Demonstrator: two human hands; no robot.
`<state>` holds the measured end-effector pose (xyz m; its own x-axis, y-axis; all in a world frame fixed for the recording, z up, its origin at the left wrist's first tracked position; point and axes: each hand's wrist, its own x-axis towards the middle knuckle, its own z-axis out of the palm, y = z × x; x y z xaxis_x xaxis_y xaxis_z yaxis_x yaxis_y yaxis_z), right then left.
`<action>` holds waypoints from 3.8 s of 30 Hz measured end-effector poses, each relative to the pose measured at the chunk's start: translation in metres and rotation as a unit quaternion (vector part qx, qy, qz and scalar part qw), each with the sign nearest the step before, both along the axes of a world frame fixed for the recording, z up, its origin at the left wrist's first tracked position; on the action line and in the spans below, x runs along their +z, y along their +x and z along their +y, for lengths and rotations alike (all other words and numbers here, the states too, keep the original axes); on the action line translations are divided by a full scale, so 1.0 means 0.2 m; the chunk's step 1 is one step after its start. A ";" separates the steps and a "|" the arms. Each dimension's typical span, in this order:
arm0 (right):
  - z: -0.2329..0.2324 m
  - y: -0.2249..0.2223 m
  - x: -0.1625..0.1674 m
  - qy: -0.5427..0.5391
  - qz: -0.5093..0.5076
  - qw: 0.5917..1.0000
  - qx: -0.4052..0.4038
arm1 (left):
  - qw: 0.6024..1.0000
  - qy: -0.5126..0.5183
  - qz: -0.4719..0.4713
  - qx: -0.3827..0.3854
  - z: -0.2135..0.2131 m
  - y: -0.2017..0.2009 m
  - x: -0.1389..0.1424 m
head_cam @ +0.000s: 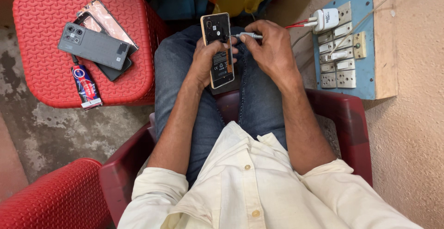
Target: The person sits on a chair and scrubs the inside of a disassembled phone housing with a toothbrush, then wipes and fits the screen assembly onto the phone. They then squeeze adhesive from a tube onto the phone's back panel and spread it while holding the phone on their lap.
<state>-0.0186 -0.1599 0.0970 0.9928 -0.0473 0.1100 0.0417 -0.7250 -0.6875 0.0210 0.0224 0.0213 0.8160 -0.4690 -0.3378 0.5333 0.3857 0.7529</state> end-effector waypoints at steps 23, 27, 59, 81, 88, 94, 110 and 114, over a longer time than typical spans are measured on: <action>-0.01 0.00 -0.02 0.002 0.015 1.000 0.001 | 1.000 0.016 -0.012 -0.005 0.00 -0.01 0.01; 0.00 0.00 -0.02 0.003 0.003 1.000 0.007 | 1.000 0.010 -0.007 -0.004 0.00 -0.01 0.01; 0.00 0.00 -0.02 0.007 -0.012 1.000 0.005 | 1.000 -0.002 -0.001 0.000 0.00 0.00 0.00; -0.01 0.00 -0.03 0.000 -0.010 1.000 0.005 | 1.000 0.019 -0.004 -0.005 -0.01 0.00 -0.01; 0.00 0.00 -0.01 0.004 -0.016 1.000 0.006 | 1.000 0.008 -0.001 -0.006 0.00 0.00 0.01; 0.00 0.00 0.00 0.025 -0.010 1.000 0.001 | 1.000 0.008 0.000 -0.007 0.00 0.00 0.01; -0.01 0.00 0.00 0.016 -0.054 0.998 0.015 | 1.000 -0.018 0.006 -0.005 -0.02 -0.01 0.00; -0.01 -0.02 0.00 0.030 -0.045 0.999 0.005 | 1.000 -0.025 0.002 -0.002 0.00 -0.03 0.04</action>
<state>-0.0222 -0.1616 0.0964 0.9793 -0.0461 0.1970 0.1133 -0.6819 -0.7226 0.0157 0.0219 0.0290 0.8121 -0.4892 -0.3180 0.5389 0.4199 0.7303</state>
